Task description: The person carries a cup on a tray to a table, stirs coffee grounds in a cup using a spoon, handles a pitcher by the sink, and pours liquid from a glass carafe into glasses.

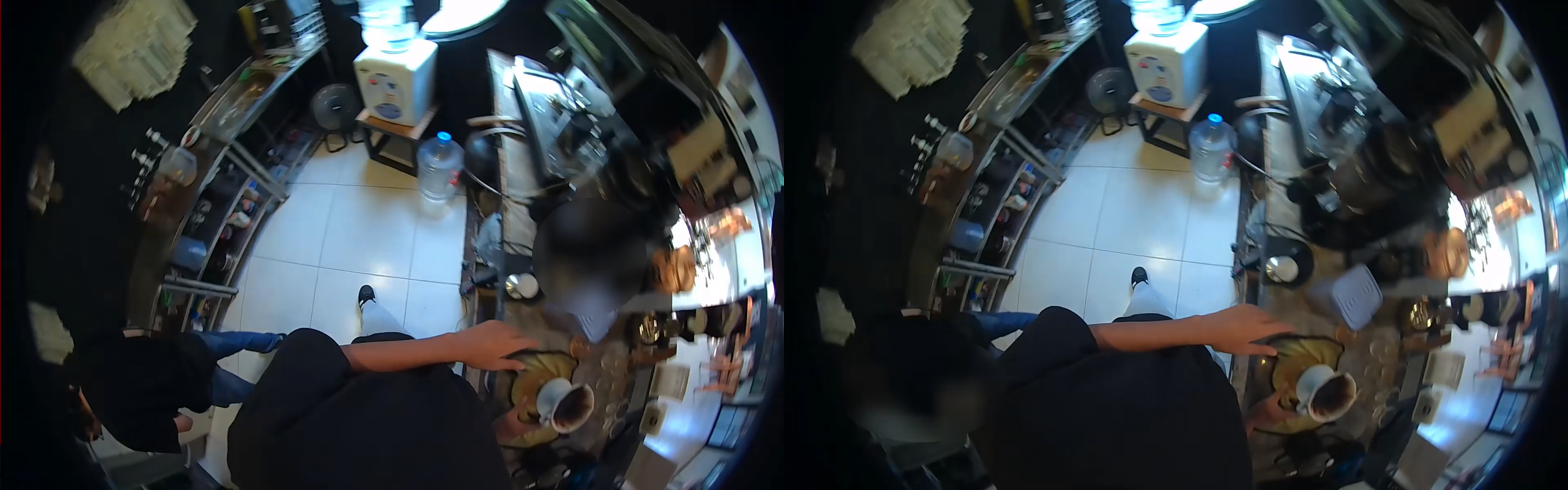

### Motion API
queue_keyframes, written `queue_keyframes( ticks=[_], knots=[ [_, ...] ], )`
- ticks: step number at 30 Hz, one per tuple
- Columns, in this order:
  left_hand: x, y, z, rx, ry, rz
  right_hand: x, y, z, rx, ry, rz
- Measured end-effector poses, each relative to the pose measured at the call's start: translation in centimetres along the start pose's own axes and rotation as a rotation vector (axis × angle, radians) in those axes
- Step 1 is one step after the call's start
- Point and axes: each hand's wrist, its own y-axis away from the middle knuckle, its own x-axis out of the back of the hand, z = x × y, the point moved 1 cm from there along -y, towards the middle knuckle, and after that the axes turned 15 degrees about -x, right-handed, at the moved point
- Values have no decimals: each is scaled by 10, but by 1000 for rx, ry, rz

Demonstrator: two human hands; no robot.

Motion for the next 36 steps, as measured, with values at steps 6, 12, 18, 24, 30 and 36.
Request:
queue_keyframes(
  ticks=[6, 12, 18, 24, 30, 36],
  knots=[
    [74, 115, -42, 181, 32, -139, -55, 10, 54, -9, -256, 43],
    [182, 250, -74, 353, 45, 14, -140, 106, -15, -362, -489, -256],
    [280, 370, -53, 666, 98, 381, -216, 271, -156, -282, -522, -1212],
    [320, 467, -63, 924, 190, 942, -300, 388, -246, 71, -33, -1602],
    [350, 559, -91, 954, 119, 1323, -405, 542, -337, 407, 346, -1756],
    [415, 635, -93, 1136, -79, 1374, -471, 748, -438, 824, 295, -2003]
  ],
)
